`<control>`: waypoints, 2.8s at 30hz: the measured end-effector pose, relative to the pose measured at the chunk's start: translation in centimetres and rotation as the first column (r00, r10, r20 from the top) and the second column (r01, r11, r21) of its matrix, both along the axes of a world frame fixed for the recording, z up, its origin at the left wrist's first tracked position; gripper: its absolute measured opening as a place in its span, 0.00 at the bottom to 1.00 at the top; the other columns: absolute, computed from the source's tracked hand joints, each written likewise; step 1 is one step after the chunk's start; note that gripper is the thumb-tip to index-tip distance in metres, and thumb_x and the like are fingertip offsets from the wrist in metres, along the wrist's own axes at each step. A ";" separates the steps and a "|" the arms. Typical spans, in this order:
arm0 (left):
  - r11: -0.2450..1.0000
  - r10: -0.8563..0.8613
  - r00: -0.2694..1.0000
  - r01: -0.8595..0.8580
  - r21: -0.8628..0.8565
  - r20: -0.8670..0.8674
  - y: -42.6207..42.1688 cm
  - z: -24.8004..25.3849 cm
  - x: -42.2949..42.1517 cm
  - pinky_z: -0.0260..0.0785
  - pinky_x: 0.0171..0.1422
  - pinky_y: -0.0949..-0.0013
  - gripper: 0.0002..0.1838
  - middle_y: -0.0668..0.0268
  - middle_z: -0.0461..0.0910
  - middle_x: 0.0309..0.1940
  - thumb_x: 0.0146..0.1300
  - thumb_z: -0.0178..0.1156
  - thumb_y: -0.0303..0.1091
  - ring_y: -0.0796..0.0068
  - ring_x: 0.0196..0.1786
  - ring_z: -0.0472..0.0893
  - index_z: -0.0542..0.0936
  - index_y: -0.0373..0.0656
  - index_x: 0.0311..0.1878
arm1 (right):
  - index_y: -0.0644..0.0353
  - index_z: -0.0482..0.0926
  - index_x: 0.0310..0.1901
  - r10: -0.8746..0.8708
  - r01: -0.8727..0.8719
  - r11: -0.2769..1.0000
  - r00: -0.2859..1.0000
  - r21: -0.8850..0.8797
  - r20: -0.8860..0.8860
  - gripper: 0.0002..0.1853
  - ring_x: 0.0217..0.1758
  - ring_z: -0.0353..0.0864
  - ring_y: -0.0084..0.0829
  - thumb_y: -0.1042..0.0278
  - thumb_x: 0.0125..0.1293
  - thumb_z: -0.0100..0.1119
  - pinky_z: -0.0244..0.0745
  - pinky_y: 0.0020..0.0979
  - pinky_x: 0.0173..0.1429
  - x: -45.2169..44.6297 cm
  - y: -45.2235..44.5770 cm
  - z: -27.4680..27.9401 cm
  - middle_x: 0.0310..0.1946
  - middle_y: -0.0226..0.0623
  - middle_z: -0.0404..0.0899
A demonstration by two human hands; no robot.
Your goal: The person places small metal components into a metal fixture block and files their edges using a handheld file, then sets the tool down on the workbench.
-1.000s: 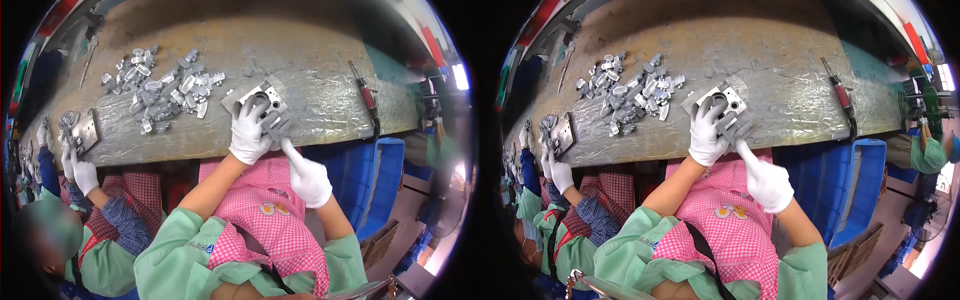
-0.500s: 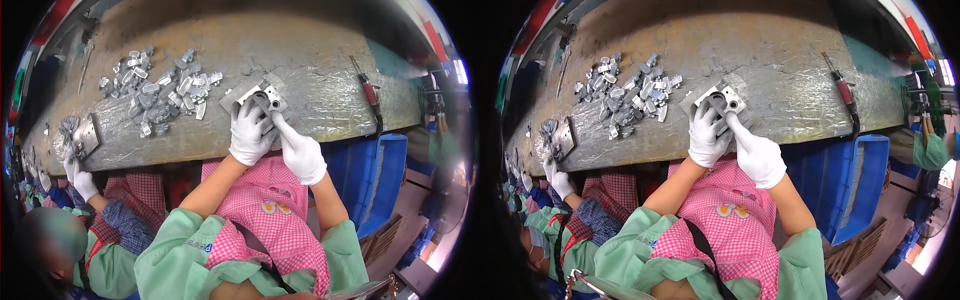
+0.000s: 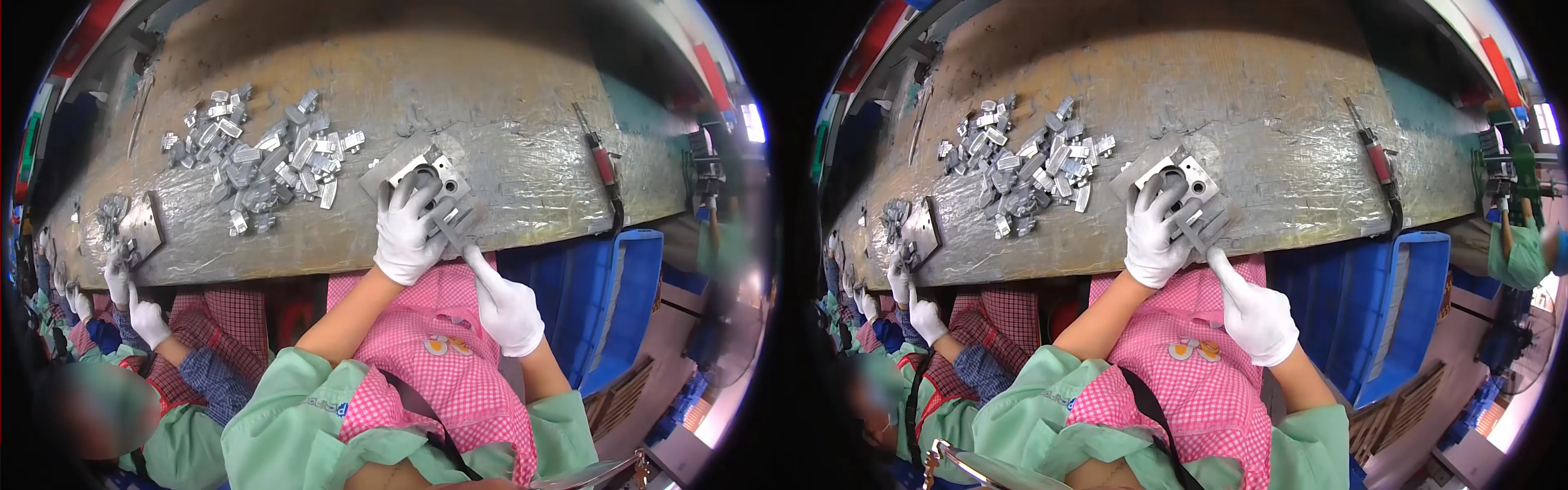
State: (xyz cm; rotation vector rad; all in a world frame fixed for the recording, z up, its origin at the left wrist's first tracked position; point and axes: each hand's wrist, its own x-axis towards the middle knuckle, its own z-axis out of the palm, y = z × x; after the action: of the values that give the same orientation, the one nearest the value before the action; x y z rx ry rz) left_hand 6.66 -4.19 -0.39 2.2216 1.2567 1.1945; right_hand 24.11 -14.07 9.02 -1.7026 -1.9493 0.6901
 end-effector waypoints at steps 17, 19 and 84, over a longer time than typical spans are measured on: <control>1.000 -0.015 0.997 0.015 0.006 -0.075 0.1 0.0 0.0 0.62 0.65 0.33 0.26 0.65 0.79 0.61 0.48 0.74 0.39 0.48 0.68 0.72 0.83 0.55 0.54 | 0.49 0.78 0.71 -0.007 0.007 1.000 0.999 0.002 0.034 0.28 0.21 0.84 0.45 0.76 0.69 0.59 0.78 0.44 0.29 -0.6 4.1 -0.7 0.19 0.47 0.78; 1.000 0.013 0.998 -0.013 -0.003 -0.054 0.0 -0.3 0.2 0.61 0.66 0.33 0.26 0.64 0.79 0.62 0.47 0.74 0.39 0.48 0.68 0.72 0.84 0.54 0.53 | 0.49 0.78 0.71 -0.016 0.017 1.000 0.999 -0.025 0.042 0.30 0.21 0.84 0.44 0.78 0.66 0.60 0.78 0.41 0.30 -0.1 1.5 0.1 0.19 0.47 0.79; 1.000 -0.001 0.997 0.002 0.012 -0.073 -0.2 -0.1 -0.1 0.63 0.72 0.41 0.25 0.59 0.79 0.62 0.49 0.72 0.35 0.42 0.67 0.72 0.87 0.51 0.55 | 0.46 0.82 0.67 -0.024 0.023 0.999 0.999 -0.030 -0.032 0.25 0.21 0.83 0.42 0.74 0.69 0.63 0.77 0.41 0.28 1.3 2.6 0.2 0.19 0.43 0.79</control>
State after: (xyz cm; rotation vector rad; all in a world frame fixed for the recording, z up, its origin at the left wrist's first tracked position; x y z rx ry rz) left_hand 6.56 -4.42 -0.49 2.2938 1.2785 1.1329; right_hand 25.36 -11.46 9.19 -1.7188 -1.9030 0.7372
